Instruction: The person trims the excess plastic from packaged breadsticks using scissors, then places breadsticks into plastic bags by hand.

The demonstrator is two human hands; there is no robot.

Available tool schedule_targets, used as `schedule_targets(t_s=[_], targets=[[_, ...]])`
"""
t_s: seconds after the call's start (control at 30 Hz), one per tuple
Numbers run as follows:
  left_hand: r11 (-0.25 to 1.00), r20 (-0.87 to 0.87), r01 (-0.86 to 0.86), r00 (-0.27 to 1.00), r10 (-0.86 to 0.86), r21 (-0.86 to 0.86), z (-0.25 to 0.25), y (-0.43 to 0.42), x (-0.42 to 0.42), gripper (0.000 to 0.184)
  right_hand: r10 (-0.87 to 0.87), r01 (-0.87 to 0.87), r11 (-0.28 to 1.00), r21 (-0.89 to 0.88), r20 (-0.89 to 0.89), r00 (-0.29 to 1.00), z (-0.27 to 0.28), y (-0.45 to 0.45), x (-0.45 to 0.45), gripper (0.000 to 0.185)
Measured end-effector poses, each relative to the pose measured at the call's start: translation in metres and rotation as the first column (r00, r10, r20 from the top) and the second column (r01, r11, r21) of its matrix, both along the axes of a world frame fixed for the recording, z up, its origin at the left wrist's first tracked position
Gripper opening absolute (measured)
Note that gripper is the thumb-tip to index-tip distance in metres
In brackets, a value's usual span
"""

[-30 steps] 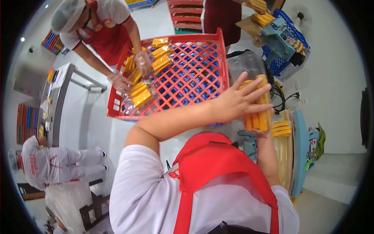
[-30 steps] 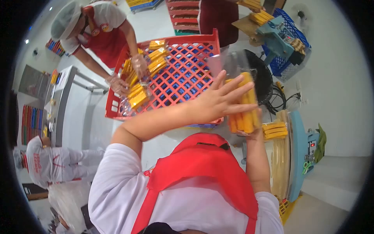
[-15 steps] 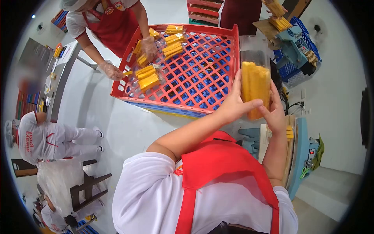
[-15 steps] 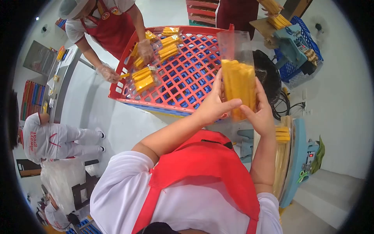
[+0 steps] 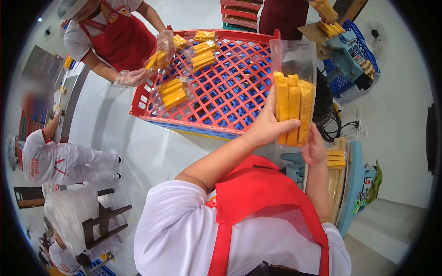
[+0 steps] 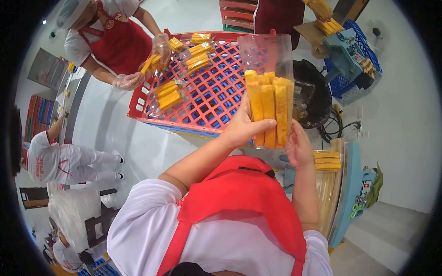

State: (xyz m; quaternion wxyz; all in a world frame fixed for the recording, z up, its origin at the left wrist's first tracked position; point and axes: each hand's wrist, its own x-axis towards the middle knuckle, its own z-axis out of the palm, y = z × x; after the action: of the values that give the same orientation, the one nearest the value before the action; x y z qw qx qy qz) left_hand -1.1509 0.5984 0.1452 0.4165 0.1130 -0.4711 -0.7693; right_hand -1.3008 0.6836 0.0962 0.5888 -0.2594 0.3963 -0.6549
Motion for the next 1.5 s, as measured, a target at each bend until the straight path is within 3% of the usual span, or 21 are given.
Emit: schedule_targets(t_s=[0.03,0.1,0.13,0.2,0.27,0.37,0.43,0.5,0.57,0.6,0.67,0.8,0.87,0.97,1.07,1.2,1.23,1.33,1.4,1.47,1.5], targets=[[1.0,0.009,-0.004,1.0,0.004,-0.013,-0.001,0.0,-0.002,0.091,-0.01,0.01,1.0,-0.001,0.002,1.0,-0.001,0.001,0.001,0.047],[0.999,0.022,0.019,1.0,-0.018,-0.027,-0.001,0.001,-0.003,0.091,0.201,-0.219,0.976,0.019,0.327,0.924,0.005,0.006,0.007,0.05],[0.999,0.005,0.021,1.0,-0.021,-0.024,0.001,0.001,-0.002,0.084,0.171,-0.186,0.982,0.016,0.327,0.929,0.006,0.006,0.011,0.05],[0.993,0.07,0.106,0.992,-0.101,-0.06,-0.002,-0.006,-0.002,0.077,0.333,-0.327,0.939,-0.102,0.504,0.797,0.012,0.003,0.013,0.052],[0.962,0.144,0.254,0.961,-0.238,-0.104,0.0,-0.016,-0.004,0.085,0.505,-0.443,0.863,-0.244,0.436,0.745,0.012,0.0,0.005,0.057],[0.951,0.135,0.296,0.949,-0.283,-0.084,0.0,-0.024,-0.013,0.08,0.321,-0.286,0.947,-0.145,0.417,0.85,0.003,0.0,-0.005,0.053],[0.972,0.266,0.22,0.945,-0.192,-0.079,0.003,-0.026,-0.018,0.081,0.21,-0.177,0.977,-0.12,0.398,0.893,0.013,0.0,-0.006,0.052],[0.975,0.206,0.159,0.97,-0.125,-0.157,0.009,-0.018,-0.033,0.086,0.118,-0.088,0.992,-0.094,0.384,0.916,0.024,-0.002,-0.004,0.051],[0.991,-0.054,-0.089,0.995,0.084,-0.098,0.009,-0.01,-0.044,0.091,-0.153,0.169,0.978,-0.124,0.131,0.98,0.032,-0.005,0.002,0.052],[0.993,0.055,-0.071,0.996,0.076,-0.089,0.014,-0.009,-0.042,0.095,-0.156,0.173,0.976,-0.132,0.132,0.979,0.033,-0.007,0.007,0.052],[0.995,0.013,-0.083,0.996,0.084,-0.063,0.014,-0.019,-0.047,0.095,-0.327,0.281,0.917,-0.284,-0.13,0.936,0.035,-0.009,0.016,0.051],[0.995,-0.049,-0.021,0.999,0.016,-0.1,0.017,-0.04,-0.045,0.091,-0.256,0.274,0.948,-0.164,0.123,0.959,0.045,-0.002,0.008,0.054],[0.981,-0.068,0.043,0.996,-0.057,-0.189,0.02,-0.039,-0.044,0.084,0.036,0.007,0.995,-0.102,0.41,0.911,0.041,-0.001,-0.002,0.056],[0.937,0.009,0.215,0.975,-0.221,-0.275,0.014,-0.045,-0.034,0.08,0.162,-0.118,0.986,-0.119,0.507,0.847,0.048,-0.006,-0.006,0.061],[0.957,-0.025,0.227,0.972,-0.236,-0.18,0.017,-0.042,-0.031,0.081,0.066,-0.023,0.992,-0.122,0.355,0.932,0.051,-0.014,-0.009,0.064],[0.954,-0.102,0.255,0.957,-0.272,-0.158,0.018,-0.056,-0.029,0.09,0.05,-0.007,0.994,-0.109,0.395,0.917,0.055,-0.013,-0.002,0.066],[0.954,-0.101,0.252,0.958,-0.27,-0.16,0.021,-0.059,-0.03,0.09,0.154,-0.079,0.981,-0.176,0.471,0.868,0.055,-0.01,-0.002,0.062],[0.816,-0.236,0.561,0.782,-0.577,-0.137,0.03,-0.071,-0.033,0.098,0.301,-0.208,0.951,-0.227,0.541,0.785,0.058,-0.005,-0.001,0.056],[0.882,-0.183,0.467,0.863,-0.47,-0.063,0.036,-0.07,-0.04,0.093,0.336,-0.267,0.942,-0.204,0.55,0.765,0.058,-0.005,0.003,0.053],[0.957,-0.065,0.277,0.957,-0.283,-0.085,0.038,-0.072,-0.047,0.075,0.122,-0.019,0.975,-0.219,0.465,0.877,0.06,-0.014,0.006,0.045],[0.955,-0.07,0.283,0.955,-0.289,-0.086,0.041,-0.07,-0.048,0.075,0.116,-0.014,0.976,-0.219,0.461,0.88,0.061,-0.019,0.005,0.045]])
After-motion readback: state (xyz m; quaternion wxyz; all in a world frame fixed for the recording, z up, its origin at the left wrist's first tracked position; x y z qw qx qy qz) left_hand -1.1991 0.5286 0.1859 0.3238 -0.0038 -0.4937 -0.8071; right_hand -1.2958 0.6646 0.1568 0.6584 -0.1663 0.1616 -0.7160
